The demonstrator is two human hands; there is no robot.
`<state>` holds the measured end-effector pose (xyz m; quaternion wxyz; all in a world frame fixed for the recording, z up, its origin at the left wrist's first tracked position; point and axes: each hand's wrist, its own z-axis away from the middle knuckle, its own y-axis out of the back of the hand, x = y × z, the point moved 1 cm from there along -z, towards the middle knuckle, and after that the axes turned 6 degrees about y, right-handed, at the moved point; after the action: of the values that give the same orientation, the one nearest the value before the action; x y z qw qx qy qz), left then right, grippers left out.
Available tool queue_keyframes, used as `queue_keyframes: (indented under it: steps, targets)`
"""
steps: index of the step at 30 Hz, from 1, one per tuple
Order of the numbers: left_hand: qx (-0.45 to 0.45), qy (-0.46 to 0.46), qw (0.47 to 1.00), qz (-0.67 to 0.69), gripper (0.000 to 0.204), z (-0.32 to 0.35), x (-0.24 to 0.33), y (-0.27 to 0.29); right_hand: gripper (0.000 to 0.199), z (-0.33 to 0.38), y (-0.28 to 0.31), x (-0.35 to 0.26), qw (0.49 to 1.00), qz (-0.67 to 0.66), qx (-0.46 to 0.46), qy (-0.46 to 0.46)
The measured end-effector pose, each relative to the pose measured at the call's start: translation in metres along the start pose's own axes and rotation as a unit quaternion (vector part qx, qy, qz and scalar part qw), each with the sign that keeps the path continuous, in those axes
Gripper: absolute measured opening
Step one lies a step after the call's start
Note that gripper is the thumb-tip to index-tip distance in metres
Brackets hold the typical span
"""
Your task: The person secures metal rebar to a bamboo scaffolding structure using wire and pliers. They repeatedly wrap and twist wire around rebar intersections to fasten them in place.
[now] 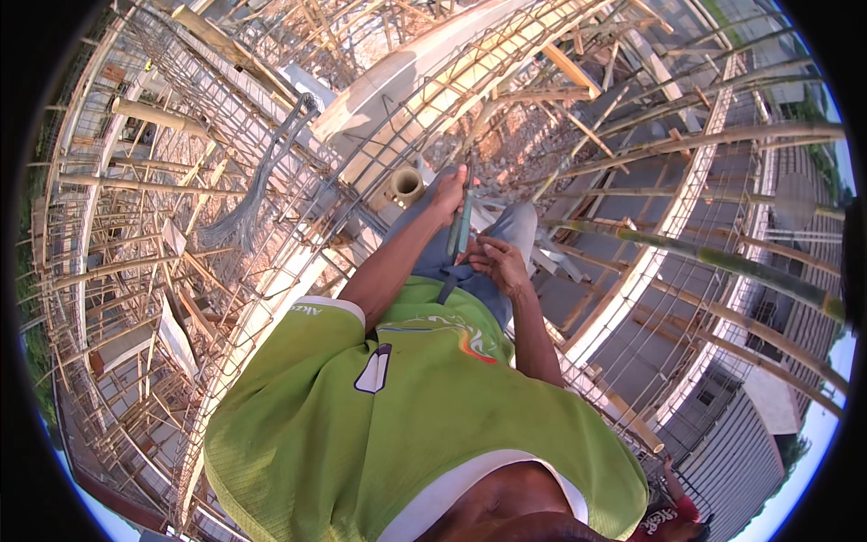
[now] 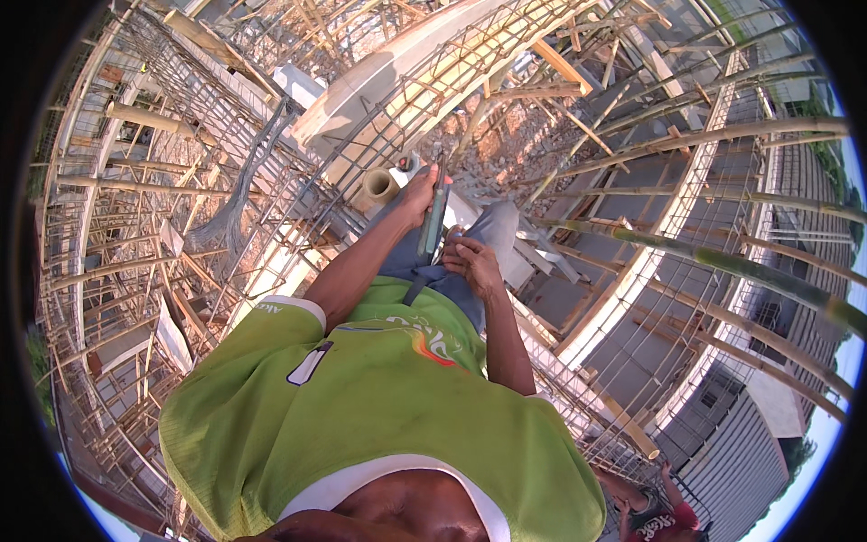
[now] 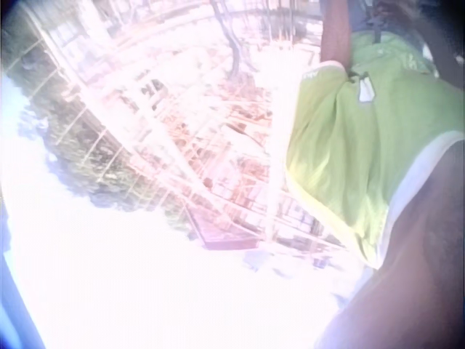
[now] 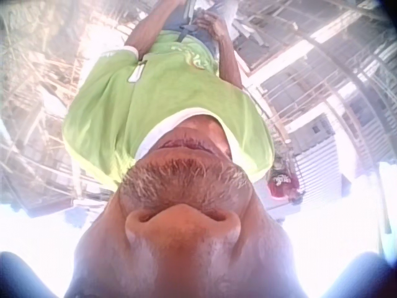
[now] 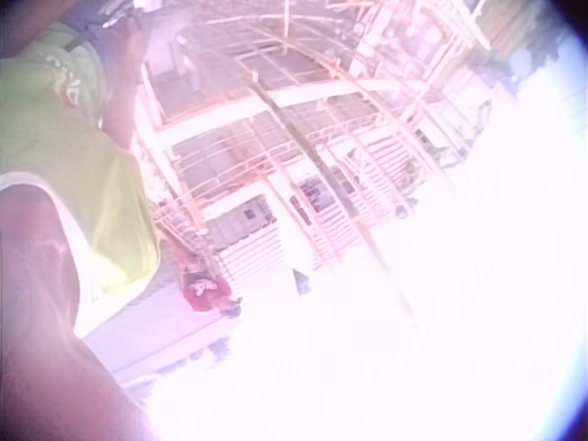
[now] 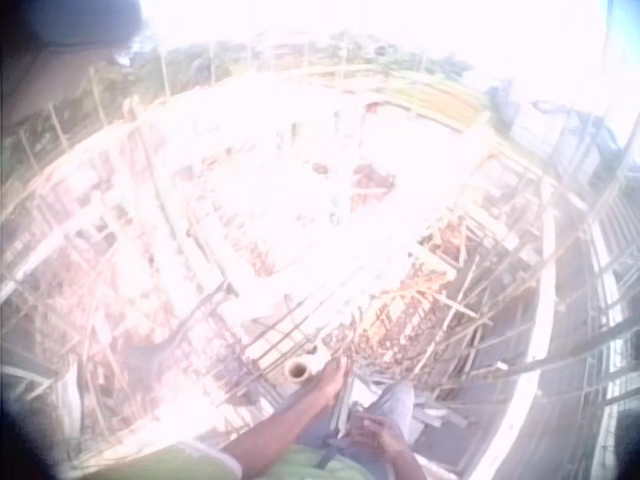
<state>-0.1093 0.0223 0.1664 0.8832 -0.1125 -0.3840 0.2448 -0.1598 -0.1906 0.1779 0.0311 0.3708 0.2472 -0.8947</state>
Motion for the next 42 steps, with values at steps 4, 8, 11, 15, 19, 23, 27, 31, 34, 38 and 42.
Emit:
queue_keyframes:
  steps: [4,8,11,15,19,23,27,31,34,38,42]
  targets:
    - [-0.147,0.061,0.986,0.054,0.053,0.026,-0.006,-0.016,0.066,0.018,-0.002,-0.027,0.985,-0.149,0.045,0.067]
    - [0.078,-0.183,0.940,-0.276,0.051,0.013,-0.048,-0.030,0.077,0.008,-0.056,-0.027,0.986,-0.141,-0.063,0.060]
    - [0.102,-0.298,0.843,-0.435,0.040,0.035,-0.040,-0.051,0.076,-0.012,-0.055,-0.003,0.984,-0.175,0.012,0.025]
    - [0.081,-0.311,0.736,-0.596,0.040,0.042,-0.020,-0.057,0.046,-0.026,-0.023,0.038,0.927,-0.352,-0.121,0.032]
    - [0.114,-0.248,0.727,-0.630,0.042,0.045,-0.020,-0.052,0.041,-0.016,-0.044,0.022,0.979,-0.149,0.118,0.068]
    - [0.078,-0.345,0.690,-0.632,0.039,0.035,-0.022,-0.068,0.052,-0.008,-0.034,0.008,0.956,0.100,0.254,0.106]
    - [-0.020,-0.361,0.712,-0.602,0.041,0.010,-0.012,-0.075,0.038,0.013,0.002,-0.014,0.944,0.213,0.234,0.098]
    - [-0.074,-0.327,0.771,-0.541,0.048,0.017,0.011,-0.072,0.022,0.026,0.011,-0.030,0.987,0.067,0.126,0.072]
    - [-0.125,-0.222,0.902,-0.348,0.045,0.014,0.026,-0.056,0.026,0.023,0.033,-0.016,0.992,-0.119,0.026,0.022]
    - [-0.143,0.004,0.990,-0.010,0.034,0.043,0.078,-0.031,0.031,0.044,0.047,0.007,0.976,-0.213,0.052,-0.014]
    - [-0.206,0.028,0.964,0.165,0.028,0.064,0.114,0.027,0.030,0.046,0.051,0.034,0.948,-0.289,0.136,0.000]
